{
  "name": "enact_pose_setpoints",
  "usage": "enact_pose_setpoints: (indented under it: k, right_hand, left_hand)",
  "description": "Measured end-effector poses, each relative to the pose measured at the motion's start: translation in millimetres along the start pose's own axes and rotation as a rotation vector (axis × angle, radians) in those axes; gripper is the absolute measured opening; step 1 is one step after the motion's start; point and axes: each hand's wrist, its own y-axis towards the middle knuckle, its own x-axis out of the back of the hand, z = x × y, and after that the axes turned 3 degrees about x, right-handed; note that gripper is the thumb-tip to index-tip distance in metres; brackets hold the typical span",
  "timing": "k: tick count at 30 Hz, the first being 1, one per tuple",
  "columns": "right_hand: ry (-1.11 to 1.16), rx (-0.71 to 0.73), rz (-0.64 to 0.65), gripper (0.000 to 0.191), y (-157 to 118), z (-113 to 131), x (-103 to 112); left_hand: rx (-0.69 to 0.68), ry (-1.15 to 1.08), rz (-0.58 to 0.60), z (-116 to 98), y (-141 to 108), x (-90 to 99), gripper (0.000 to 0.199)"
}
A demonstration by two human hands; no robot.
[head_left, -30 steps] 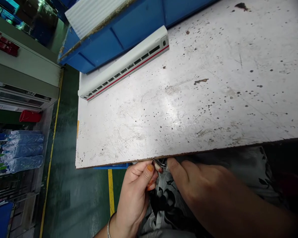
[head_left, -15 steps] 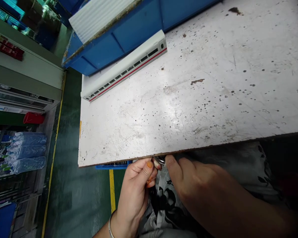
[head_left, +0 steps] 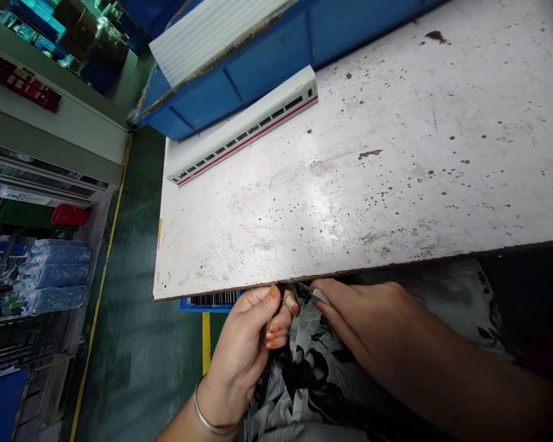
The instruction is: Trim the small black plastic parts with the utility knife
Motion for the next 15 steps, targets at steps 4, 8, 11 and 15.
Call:
enact_pose_setpoints:
  k: [4, 8, 11, 15]
  right_hand:
    - [0.178, -0.038, -0.07, 0.02, 0, 1, 0]
    - [0.289, 0.064, -0.232, 0.023, -2, -4, -11]
    - [0.29, 0.092, -0.259, 0.024, -3, -5, -16]
    - [0.154, 0.121, -0.302, 0.024, -3, -2, -17]
  left_hand:
    - [0.003, 0.027, 0.012, -5, -6, -2.7, 0.031]
    - [-0.011, 0.091, 0.025, -8, -9, -6.4, 0.035]
    - [-0.023, 0.117, 0.034, -7, -11, -7.2, 0.036]
    - [-0.072, 0.133, 0.004, -4, -13, -6.4, 0.034]
